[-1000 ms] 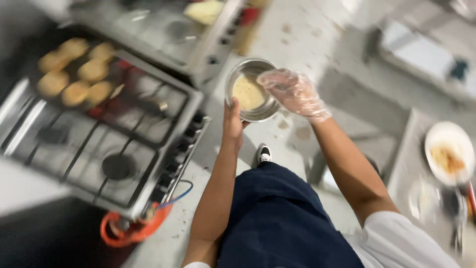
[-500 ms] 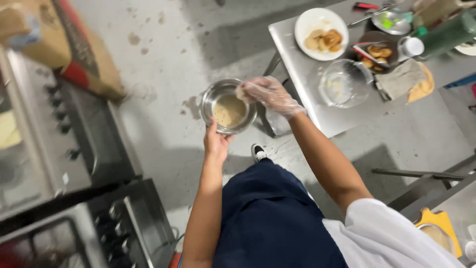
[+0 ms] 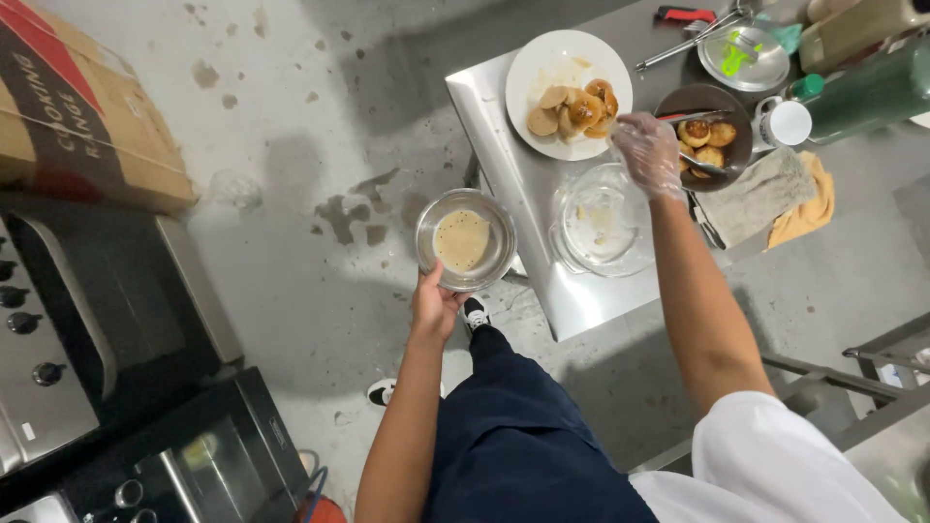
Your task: The person dips round dough pieces into a batter in a metal bowl and places them into a hot frying pan on a gas stove. They repeat this process to fill the pan, then use tongs to flip the cooking items to ensure even browning.
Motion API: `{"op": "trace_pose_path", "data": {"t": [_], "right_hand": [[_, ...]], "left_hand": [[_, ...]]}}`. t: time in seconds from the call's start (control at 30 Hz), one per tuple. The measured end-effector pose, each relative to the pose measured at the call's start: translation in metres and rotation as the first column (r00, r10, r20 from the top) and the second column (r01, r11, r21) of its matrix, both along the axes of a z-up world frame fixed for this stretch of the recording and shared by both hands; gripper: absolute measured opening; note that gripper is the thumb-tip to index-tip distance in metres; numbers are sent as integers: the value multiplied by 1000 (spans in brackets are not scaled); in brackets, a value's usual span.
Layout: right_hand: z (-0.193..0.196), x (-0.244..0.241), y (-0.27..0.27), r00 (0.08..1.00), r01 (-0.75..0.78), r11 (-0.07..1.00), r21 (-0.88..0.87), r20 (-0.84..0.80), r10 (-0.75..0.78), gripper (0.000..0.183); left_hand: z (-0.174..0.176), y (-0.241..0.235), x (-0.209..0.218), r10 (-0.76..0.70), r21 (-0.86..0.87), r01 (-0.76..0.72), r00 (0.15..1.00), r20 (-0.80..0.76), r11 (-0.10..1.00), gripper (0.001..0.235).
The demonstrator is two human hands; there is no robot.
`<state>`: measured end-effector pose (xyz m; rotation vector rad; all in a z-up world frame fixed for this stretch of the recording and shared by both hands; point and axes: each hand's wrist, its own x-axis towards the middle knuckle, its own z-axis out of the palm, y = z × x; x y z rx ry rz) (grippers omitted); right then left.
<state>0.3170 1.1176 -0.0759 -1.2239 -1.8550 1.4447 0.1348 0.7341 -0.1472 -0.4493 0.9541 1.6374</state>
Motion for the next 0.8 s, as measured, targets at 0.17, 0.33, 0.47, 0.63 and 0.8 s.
{"op": "trace_pose_path", "data": {"t": [0.17,0.33,0.47,0.63,0.8], "right_hand": [[7,-53,46,751,-459,702,544,660,-21,30],[-12,-103,53,565,-720,578,385,808,165,27],[-41,-133,47,124,-978,184,98,983,133,23],[-69,-146,54,172,-979,122,160,981,88,22],[-31,-142,46,44,-989,145,35,997,63,16]], "left_hand": [[-2,13,11,80,27,-80,997,2,996,54],[2,9,14,120,-26,-121,993,-19,992,51],[17,15,11,144,-18,-145,989,-32,989,50],[18,25,12,161,-75,-162,987,-25,984,50],[16,38,14,146,-120,-150,989,-35,981,51]]}}
